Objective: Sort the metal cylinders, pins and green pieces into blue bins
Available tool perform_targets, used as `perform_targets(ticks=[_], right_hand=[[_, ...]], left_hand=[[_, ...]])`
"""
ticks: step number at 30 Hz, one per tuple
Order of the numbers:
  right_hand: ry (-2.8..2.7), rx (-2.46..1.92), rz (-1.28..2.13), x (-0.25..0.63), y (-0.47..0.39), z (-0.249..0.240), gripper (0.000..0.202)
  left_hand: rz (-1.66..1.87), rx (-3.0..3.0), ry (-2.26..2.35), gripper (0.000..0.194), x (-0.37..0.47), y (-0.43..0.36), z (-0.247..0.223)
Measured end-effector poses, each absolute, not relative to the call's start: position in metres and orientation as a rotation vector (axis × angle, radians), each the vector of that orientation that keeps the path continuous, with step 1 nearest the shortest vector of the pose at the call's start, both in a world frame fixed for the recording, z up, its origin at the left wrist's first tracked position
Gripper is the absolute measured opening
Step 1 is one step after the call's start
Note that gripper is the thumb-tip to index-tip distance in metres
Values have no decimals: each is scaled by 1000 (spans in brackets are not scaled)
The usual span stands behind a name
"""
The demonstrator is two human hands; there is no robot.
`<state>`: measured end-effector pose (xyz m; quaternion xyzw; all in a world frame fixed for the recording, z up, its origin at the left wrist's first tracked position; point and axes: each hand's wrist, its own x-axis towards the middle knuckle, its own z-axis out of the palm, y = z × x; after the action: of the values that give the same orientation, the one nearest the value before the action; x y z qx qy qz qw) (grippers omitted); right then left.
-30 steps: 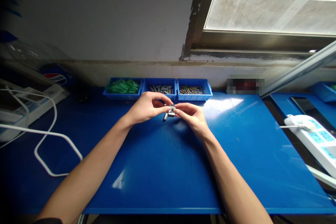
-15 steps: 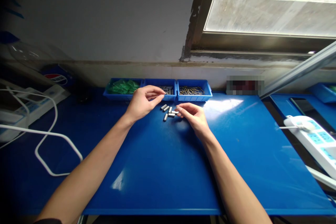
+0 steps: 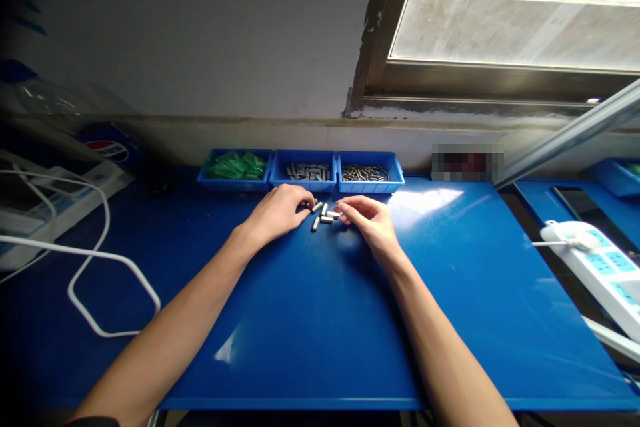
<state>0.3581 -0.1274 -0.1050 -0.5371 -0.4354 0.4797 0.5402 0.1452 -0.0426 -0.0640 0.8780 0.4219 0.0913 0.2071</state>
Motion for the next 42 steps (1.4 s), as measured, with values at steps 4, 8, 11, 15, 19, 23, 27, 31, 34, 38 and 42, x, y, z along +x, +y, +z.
perform_targets(ticks=[4,8,11,15,19,23,27,31,34,38,42], right_hand=[[-1034,-1286,1135,357,-127,-104,31],[-1033,-1279,1133,357,-127,-104,32],[-1035,-1278,1128,357,-127,-104,32],[-1041,-1271,1117,358,-128,-104,34],[-1080,-1245,1139,357,-128,-102,40],[-1090,-1225,1151,357,-129,-102,36],[-1097,-1216,1158,357,-129,-103,32],[-1099,-1230,1164,356,-129,-103,35],[-1071,-1243,1152,357,-128,-104,36],[-1028,-1259,1132,359,-127,-106,35],[-1015,-1267,1136,362,-126,-108,34]], left_hand=[[219,2492,1266,20,150,-46,-65],[237,2495,1341,22,151,-48,-65],[365,2465,1262,22,150,-46,-64],[739,2189,917,17,151,-45,-61],[857,1928,739,13,153,-47,-56],[793,1853,712,12,155,-50,-53],[755,1824,725,12,155,-51,-51],[753,1804,713,14,155,-51,-51],[785,1795,738,13,155,-50,-52],[975,1865,838,7,153,-44,-57],[1152,2009,923,10,148,-38,-61]])
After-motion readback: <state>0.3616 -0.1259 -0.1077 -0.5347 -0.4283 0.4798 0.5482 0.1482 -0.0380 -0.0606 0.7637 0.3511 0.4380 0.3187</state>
